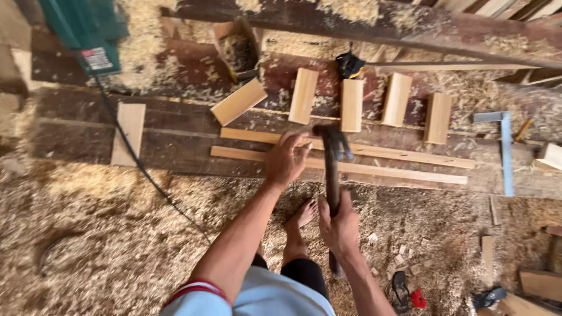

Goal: The person assembles a small wooden ladder on a workbench: they position thin wood strips as rungs across two side rails, mark positions with a pencil, check alignment with a try square, and hammer nails to fasten each rung, then lift the assembled ladder frame.

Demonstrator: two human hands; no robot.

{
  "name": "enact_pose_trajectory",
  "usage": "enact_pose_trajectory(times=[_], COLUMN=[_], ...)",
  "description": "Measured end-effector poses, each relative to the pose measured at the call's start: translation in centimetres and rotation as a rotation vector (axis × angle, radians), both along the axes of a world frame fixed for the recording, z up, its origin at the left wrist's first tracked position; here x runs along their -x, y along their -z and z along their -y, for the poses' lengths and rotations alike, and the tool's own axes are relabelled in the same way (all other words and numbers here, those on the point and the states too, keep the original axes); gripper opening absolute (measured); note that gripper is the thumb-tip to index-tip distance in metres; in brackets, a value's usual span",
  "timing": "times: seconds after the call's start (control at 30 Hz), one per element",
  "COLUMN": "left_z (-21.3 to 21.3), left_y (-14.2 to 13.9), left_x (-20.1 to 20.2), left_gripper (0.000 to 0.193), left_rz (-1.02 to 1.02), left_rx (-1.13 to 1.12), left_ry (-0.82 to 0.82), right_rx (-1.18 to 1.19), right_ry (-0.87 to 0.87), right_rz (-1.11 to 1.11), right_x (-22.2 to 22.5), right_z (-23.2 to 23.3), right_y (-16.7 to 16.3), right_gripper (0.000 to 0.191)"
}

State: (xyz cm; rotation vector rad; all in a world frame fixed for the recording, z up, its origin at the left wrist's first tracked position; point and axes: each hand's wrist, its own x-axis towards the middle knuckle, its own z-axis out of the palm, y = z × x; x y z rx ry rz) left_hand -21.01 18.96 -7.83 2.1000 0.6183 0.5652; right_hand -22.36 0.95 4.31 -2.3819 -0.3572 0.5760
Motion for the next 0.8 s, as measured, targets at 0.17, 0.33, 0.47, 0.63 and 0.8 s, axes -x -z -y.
enact_pose_trajectory(times=[0.17, 0.33, 0.47, 0.63, 0.8], left_z=[4.9, 5.3, 3.3, 0.8, -2.3], left_y=[-4.9, -5.9, -5.1, -5.5, -5.6], left_x=[4.5, 5.9, 6.2, 8.1, 7.6], left_gripper=[0.065, 0.045, 0.041, 0.017, 0.019], left_rz=[0.171, 0.185, 0.238, 0.023, 0.077], left_rx=[0.928, 1.352, 1.121, 0.602, 0.405], left_ry=[0.278, 0.297, 0.393, 0.404, 0.345], right_rx=[-0.163, -0.161, -0.126, -0.17, -0.196], right_ry=[0.033, -0.035, -0.044, -0.021, -0.04], right_rz=[0.051, 0.163, 0.183, 0.251, 0.217], right_x=[-0.3, -0.9, -0.9, -0.9, -0.9], right_z=[-2.0, -3.6, -4.4, -5.6, -6.2], right_y=[0.1, 0.3, -0.2, -0.7, -0.8], right_gripper=[0.022, 0.022, 0.019, 0.021, 0.024])
